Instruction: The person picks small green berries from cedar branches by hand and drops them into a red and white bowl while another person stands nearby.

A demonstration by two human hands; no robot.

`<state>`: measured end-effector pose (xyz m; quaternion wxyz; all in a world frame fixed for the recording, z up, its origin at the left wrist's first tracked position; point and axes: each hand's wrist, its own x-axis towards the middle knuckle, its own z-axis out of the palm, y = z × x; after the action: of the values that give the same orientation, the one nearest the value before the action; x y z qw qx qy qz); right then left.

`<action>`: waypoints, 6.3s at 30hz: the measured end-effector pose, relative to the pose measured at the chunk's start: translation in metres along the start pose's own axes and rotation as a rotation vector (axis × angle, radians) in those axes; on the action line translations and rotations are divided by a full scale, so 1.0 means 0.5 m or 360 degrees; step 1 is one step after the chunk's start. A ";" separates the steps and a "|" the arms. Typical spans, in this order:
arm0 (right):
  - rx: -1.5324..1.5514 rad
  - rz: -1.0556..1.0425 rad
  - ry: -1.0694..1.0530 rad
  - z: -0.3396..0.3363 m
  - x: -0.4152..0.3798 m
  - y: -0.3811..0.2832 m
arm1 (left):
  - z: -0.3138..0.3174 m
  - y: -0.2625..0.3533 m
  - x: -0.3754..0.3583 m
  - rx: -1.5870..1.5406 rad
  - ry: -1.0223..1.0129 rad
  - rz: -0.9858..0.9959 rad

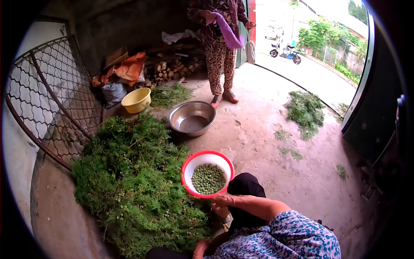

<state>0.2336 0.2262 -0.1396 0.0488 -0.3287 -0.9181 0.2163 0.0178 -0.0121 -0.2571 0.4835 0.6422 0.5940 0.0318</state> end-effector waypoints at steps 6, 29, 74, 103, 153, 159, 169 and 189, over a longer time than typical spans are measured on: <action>-0.0078 0.0300 0.1755 0.090 -0.015 -0.064 | -0.051 0.064 -0.036 -0.0221 -0.0066 -0.0136; -0.0225 0.0660 0.1644 0.281 -0.013 0.044 | -0.060 0.092 -0.056 -0.0332 0.0141 -0.0161; -0.0141 0.0624 -0.0098 -0.385 -0.040 -0.005 | -0.050 0.071 -0.037 -0.0049 0.0071 -0.0008; -0.0147 0.0602 -0.0045 -0.380 -0.045 0.000 | -0.050 0.064 -0.033 0.0207 -0.0001 0.0098; 0.0181 0.0450 0.0187 -0.371 0.008 -0.122 | -0.114 0.293 -0.031 0.0543 0.0142 0.0188; 0.0153 0.0370 0.0459 -0.362 0.005 -0.144 | -0.103 0.281 -0.043 0.0107 0.0130 0.0155; 0.0206 0.0102 0.0637 -0.304 0.034 -0.205 | -0.132 0.323 -0.115 0.0136 0.0351 0.0374; 0.0300 -0.0035 0.0813 -0.307 0.062 -0.224 | -0.129 0.305 -0.096 0.0210 0.0199 0.0236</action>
<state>0.1798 0.2241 0.0456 0.3114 -0.3565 -0.8554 0.2102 0.0758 0.0139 -0.0969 0.3985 0.7115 0.5747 0.0684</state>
